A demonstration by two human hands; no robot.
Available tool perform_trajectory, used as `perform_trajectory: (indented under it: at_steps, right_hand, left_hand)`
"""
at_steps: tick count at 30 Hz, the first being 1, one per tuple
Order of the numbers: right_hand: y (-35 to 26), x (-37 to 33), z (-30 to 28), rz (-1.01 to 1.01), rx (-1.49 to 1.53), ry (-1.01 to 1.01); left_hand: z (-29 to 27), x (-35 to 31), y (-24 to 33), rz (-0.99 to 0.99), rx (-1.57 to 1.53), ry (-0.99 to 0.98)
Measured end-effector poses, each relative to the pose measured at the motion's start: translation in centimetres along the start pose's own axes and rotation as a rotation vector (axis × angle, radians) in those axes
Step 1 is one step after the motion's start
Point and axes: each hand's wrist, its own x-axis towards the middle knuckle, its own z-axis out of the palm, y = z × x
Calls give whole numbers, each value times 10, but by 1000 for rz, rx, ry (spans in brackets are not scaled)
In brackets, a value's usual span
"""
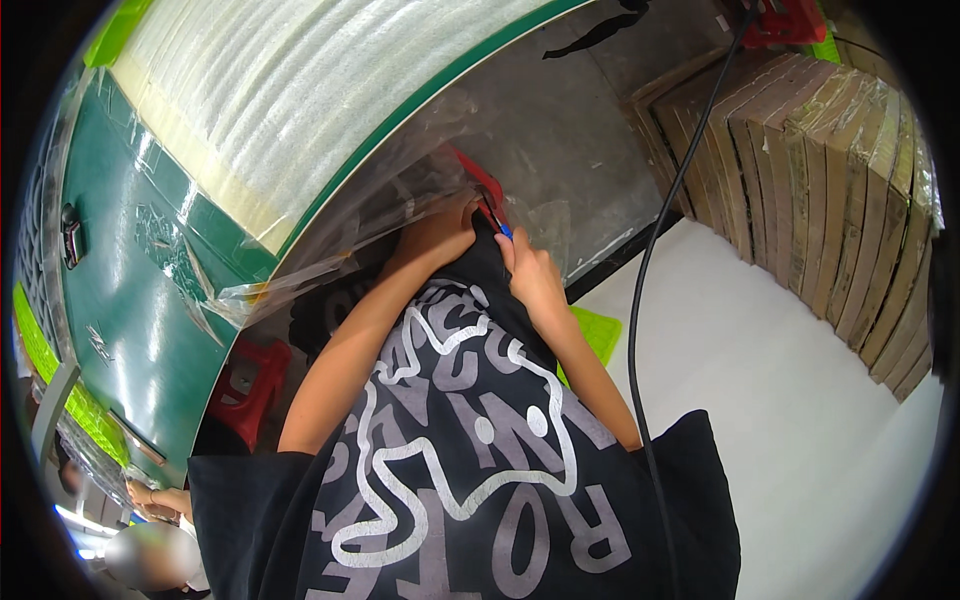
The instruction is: The recorder uses a utility knife to trim small rubber or foam components on a factory assembly line workstation.
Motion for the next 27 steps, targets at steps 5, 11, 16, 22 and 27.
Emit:
perform_trajectory:
  at_steps: [5, 11, 16, 22, 27]
  right_hand:
    - [-8, 7, 1, 14, 4, -22]
    - [-10, 14, 4, 61, 42, -36]
    - [-16, 15, 4, 90, 11, -48]
    - [-11, 17, -7, 27, -14, -35]
    - [-10, 15, -16, 40, 68, -2]
  left_hand:
    - [1, 1, -6, 49, 29, 78]
    - [-2, 1, -2, 4, 78, 46]
    - [-1, 1, -7, 35, 84, 42]
    - [-4, 0, -2, -33, 35, 18]
    - [-2, 0, -7, -30, 16, 12]
